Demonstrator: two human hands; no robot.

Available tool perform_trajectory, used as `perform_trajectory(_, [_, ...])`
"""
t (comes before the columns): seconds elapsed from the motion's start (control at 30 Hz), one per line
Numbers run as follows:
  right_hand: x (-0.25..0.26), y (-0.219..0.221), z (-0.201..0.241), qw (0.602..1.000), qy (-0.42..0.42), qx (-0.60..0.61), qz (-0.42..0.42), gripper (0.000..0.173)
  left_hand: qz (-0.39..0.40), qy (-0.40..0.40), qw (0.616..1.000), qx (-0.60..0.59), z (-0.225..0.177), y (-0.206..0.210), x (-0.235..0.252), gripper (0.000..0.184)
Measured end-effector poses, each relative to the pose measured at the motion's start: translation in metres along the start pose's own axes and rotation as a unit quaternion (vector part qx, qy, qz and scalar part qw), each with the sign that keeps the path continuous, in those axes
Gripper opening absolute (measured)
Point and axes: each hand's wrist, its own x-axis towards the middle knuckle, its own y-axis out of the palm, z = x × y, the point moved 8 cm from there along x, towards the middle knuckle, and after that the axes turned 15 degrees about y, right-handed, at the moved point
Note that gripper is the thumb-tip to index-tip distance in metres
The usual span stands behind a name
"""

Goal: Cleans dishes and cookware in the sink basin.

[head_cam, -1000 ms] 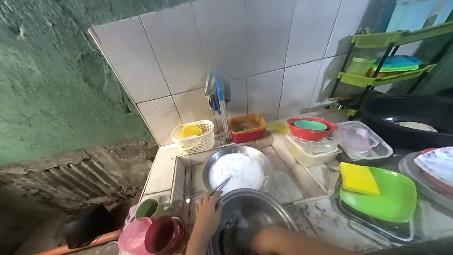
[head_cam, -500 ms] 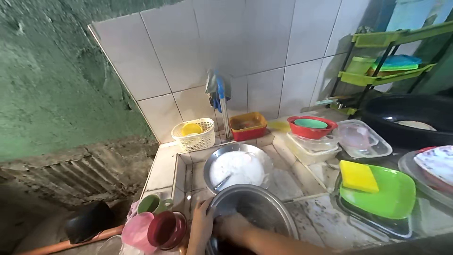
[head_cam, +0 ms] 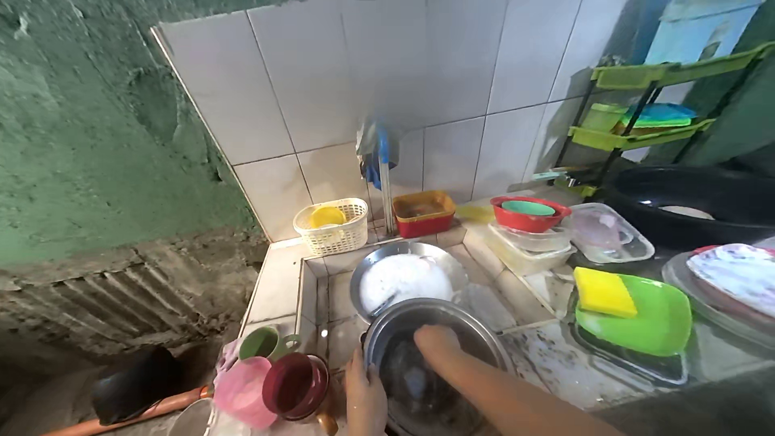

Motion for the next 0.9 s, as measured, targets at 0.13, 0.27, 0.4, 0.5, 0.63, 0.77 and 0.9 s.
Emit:
perform_trajectory(0.13, [-0.021,0.024,0.045,0.986,-0.159,0.039,0.018,0.033,-0.035,0.009,0.998,-0.053,0.01,-0.002,0.002,0.047])
perform_trajectory(0.27, [-0.054,0.057,0.021,0.967,-0.221,-0.056,0.111,0.035,-0.081,0.011,0.989,-0.123,0.023,-0.004,-0.004,0.047])
perform_trajectory(0.4, [-0.056,0.054,-0.003,0.951,-0.255,-0.022,0.173,0.038,-0.113,0.001,0.98,-0.164,0.022,-0.002,-0.007,0.045])
perform_trajectory(0.5, [-0.045,0.051,0.016,0.942,-0.23,0.222,0.102,0.041,-0.113,0.021,0.977,-0.178,0.017,0.001,-0.007,0.044])
perform_trajectory(0.63, [-0.026,0.027,0.025,0.856,-0.138,0.499,0.002,0.037,-0.109,0.062,0.978,-0.169,0.01,0.003,-0.011,0.045])
perform_trajectory(0.77, [0.002,0.007,-0.002,0.704,-0.041,0.701,-0.102,0.032,-0.099,0.064,0.979,-0.167,0.01,0.003,-0.009,0.046])
perform_trajectory(0.9, [-0.02,-0.002,0.012,0.806,-0.145,0.544,-0.182,0.029,-0.068,0.083,0.986,-0.127,0.008,0.002,-0.006,0.048])
